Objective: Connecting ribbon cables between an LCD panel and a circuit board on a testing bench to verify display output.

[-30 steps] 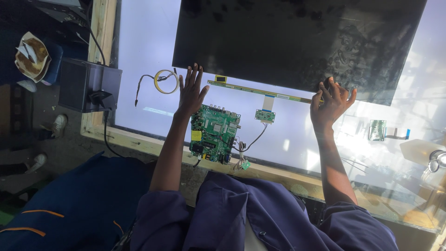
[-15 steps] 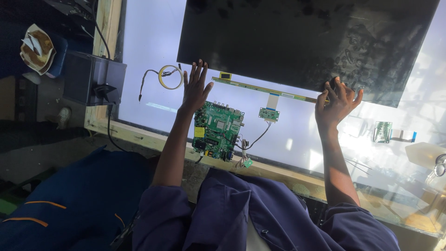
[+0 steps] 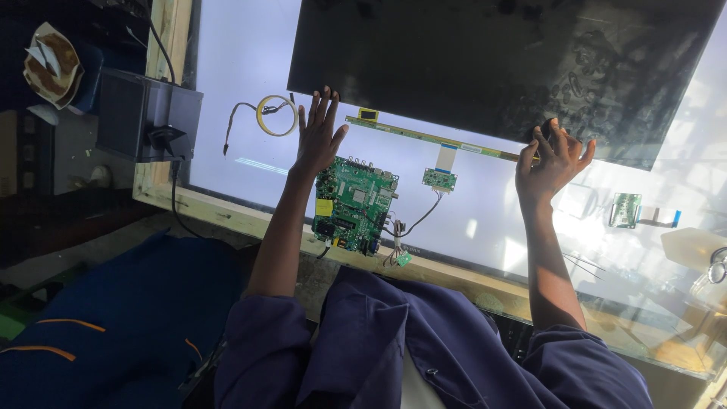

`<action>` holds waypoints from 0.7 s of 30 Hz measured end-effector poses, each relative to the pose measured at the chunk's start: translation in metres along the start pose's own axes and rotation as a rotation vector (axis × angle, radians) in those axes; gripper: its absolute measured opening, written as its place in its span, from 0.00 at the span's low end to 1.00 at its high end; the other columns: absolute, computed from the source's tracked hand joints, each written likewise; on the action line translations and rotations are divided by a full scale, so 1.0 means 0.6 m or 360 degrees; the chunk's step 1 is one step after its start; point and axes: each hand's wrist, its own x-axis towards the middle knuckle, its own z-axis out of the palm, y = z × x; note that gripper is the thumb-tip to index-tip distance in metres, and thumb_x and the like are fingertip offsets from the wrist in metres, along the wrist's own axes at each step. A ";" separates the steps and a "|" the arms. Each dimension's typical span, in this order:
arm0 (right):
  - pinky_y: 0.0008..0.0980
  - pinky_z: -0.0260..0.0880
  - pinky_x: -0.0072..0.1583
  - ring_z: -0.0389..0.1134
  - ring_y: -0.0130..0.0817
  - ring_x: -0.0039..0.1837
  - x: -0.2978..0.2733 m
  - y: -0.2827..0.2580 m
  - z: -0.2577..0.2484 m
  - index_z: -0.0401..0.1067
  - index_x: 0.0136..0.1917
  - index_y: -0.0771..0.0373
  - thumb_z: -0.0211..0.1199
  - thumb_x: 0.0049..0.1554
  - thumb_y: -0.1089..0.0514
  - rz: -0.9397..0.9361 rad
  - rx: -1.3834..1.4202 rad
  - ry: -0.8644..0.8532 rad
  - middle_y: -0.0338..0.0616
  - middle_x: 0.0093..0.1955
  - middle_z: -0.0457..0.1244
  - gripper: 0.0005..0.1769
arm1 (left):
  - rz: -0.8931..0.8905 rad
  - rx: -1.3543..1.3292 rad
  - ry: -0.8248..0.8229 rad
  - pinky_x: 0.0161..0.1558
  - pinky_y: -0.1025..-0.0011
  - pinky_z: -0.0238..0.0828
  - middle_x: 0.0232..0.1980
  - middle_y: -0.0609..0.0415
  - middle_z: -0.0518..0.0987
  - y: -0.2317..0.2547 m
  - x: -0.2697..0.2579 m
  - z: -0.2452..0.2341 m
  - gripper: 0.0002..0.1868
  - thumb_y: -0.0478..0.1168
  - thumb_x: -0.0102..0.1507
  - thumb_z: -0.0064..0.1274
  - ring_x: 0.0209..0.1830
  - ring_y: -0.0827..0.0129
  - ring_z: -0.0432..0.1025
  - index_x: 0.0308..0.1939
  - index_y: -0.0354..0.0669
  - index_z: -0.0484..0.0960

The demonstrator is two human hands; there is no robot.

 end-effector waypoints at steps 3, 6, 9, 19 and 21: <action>0.61 0.32 0.70 0.64 0.45 0.62 0.000 -0.002 -0.001 0.82 0.58 0.61 0.59 0.61 0.59 -0.0006 0.0005 0.0002 0.55 0.60 0.69 0.15 | 0.0015 -0.0017 0.0022 0.74 0.42 0.24 0.81 0.51 0.37 -0.002 -0.001 0.003 0.33 0.56 0.74 0.32 0.81 0.58 0.30 0.79 0.52 0.42; 0.60 0.31 0.70 0.63 0.43 0.62 0.001 -0.005 -0.003 0.82 0.57 0.61 0.59 0.61 0.59 0.0005 -0.0001 -0.0007 0.54 0.60 0.69 0.15 | 0.0003 0.0005 0.0015 0.74 0.42 0.23 0.81 0.51 0.38 -0.001 0.000 0.002 0.33 0.56 0.74 0.32 0.81 0.58 0.30 0.79 0.52 0.42; 0.60 0.32 0.70 0.63 0.44 0.62 0.003 -0.009 -0.007 0.82 0.57 0.62 0.60 0.60 0.60 0.0004 0.0000 -0.0011 0.54 0.60 0.69 0.14 | -0.0004 -0.0015 0.0007 0.74 0.42 0.23 0.81 0.51 0.38 0.000 -0.001 0.001 0.33 0.57 0.74 0.31 0.81 0.58 0.30 0.79 0.52 0.42; 0.59 0.31 0.70 0.63 0.43 0.62 0.002 -0.007 -0.006 0.82 0.57 0.61 0.59 0.61 0.59 -0.0005 0.0005 -0.0001 0.53 0.60 0.69 0.15 | 0.0007 -0.0028 0.0023 0.74 0.42 0.23 0.82 0.52 0.38 0.000 -0.002 0.001 0.33 0.56 0.74 0.32 0.81 0.58 0.31 0.79 0.53 0.43; 0.60 0.32 0.70 0.63 0.43 0.61 0.003 -0.008 -0.007 0.82 0.57 0.61 0.60 0.60 0.60 -0.0002 0.0017 -0.0006 0.53 0.59 0.69 0.15 | -0.0014 -0.0039 0.0006 0.74 0.42 0.23 0.82 0.52 0.37 0.001 -0.001 -0.001 0.34 0.56 0.74 0.33 0.81 0.59 0.30 0.80 0.54 0.42</action>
